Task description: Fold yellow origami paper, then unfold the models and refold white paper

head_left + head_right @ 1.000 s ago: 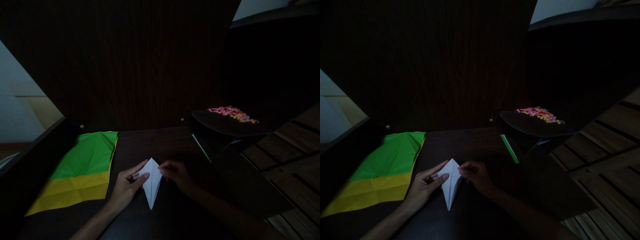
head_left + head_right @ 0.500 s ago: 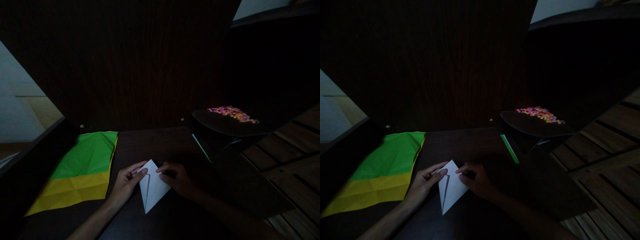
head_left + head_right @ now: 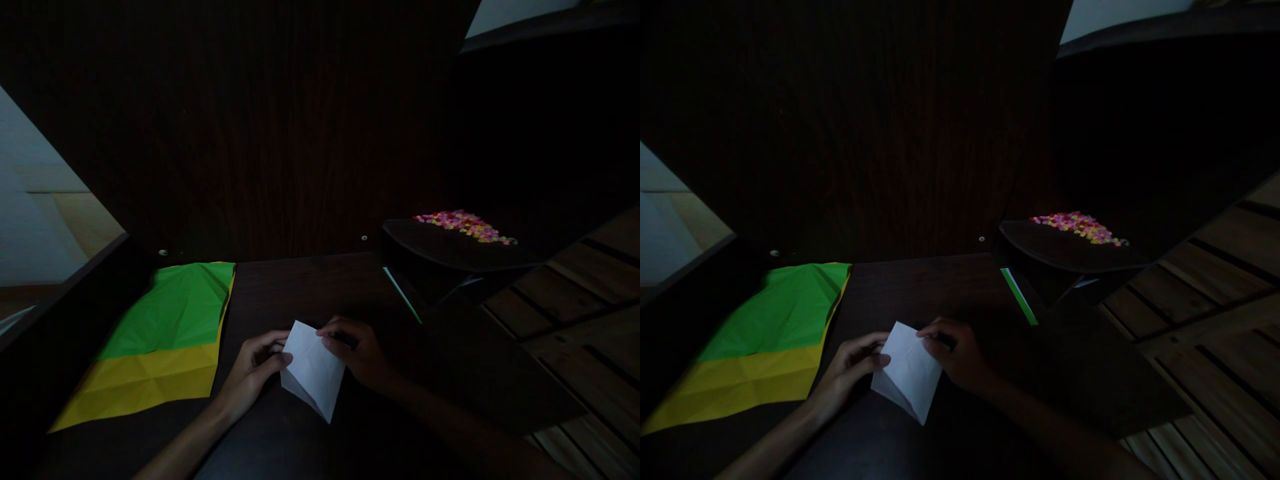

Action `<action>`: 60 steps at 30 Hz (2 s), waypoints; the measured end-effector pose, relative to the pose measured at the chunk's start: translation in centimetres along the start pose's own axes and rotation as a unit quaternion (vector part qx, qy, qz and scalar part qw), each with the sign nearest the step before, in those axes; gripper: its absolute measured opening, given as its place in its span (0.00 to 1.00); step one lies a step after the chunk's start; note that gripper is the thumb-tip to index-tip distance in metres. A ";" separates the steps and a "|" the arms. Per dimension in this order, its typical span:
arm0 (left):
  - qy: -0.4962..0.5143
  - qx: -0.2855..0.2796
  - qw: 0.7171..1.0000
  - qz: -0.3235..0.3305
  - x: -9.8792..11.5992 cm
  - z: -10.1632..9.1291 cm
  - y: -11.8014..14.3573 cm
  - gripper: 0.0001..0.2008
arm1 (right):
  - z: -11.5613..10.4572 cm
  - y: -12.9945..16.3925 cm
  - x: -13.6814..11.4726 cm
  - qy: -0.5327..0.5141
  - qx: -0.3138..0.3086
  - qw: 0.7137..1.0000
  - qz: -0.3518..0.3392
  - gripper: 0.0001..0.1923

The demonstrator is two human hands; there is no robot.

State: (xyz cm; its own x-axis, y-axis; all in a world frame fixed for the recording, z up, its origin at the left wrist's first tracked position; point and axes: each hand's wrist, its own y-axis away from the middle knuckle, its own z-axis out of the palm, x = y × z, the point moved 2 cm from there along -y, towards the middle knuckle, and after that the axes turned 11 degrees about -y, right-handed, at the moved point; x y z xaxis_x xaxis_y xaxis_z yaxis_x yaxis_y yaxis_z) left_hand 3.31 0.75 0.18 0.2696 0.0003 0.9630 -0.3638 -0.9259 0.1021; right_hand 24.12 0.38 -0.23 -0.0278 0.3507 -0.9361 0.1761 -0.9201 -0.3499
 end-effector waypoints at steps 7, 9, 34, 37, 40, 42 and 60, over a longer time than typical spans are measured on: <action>-0.097 0.014 0.994 0.051 -0.1 -0.2 0.0 0.13 | -0.4 -0.1 0.2 0.011 0.042 0.999 -0.004 0.07; -0.118 0.023 0.991 0.055 -0.2 -0.2 -0.1 0.12 | -0.6 -0.2 0.4 0.020 0.053 0.998 -0.003 0.06; -0.427 0.123 0.878 0.177 -1.5 -0.9 -0.5 0.12 | -1.1 -0.7 3.2 0.285 -0.097 0.950 -0.089 0.13; -0.445 0.104 0.865 0.207 -1.6 -0.8 -0.5 0.13 | -1.2 -0.6 3.1 0.294 -0.107 0.945 -0.097 0.14; -0.459 0.075 0.854 0.234 -1.6 -0.7 -0.5 0.14 | -1.5 -0.7 2.8 0.303 -0.120 0.940 -0.102 0.14; -0.476 0.062 0.841 0.249 -1.5 -0.8 -0.5 0.16 | -1.7 -0.7 2.6 0.307 -0.134 0.937 -0.100 0.14; -0.576 0.024 0.771 0.271 -1.4 -2.6 -0.3 0.28 | -2.8 -0.9 1.5 0.334 -0.231 0.911 -0.074 0.29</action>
State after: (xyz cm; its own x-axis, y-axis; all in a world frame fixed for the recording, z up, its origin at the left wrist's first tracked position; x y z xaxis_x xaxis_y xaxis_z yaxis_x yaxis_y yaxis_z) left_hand 0.71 2.00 -0.53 0.7133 -0.7008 -0.0030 -0.6747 -0.6856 -0.2734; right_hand 26.72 2.24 -1.21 0.4930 0.6343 -0.5955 0.6188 -0.7368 -0.2725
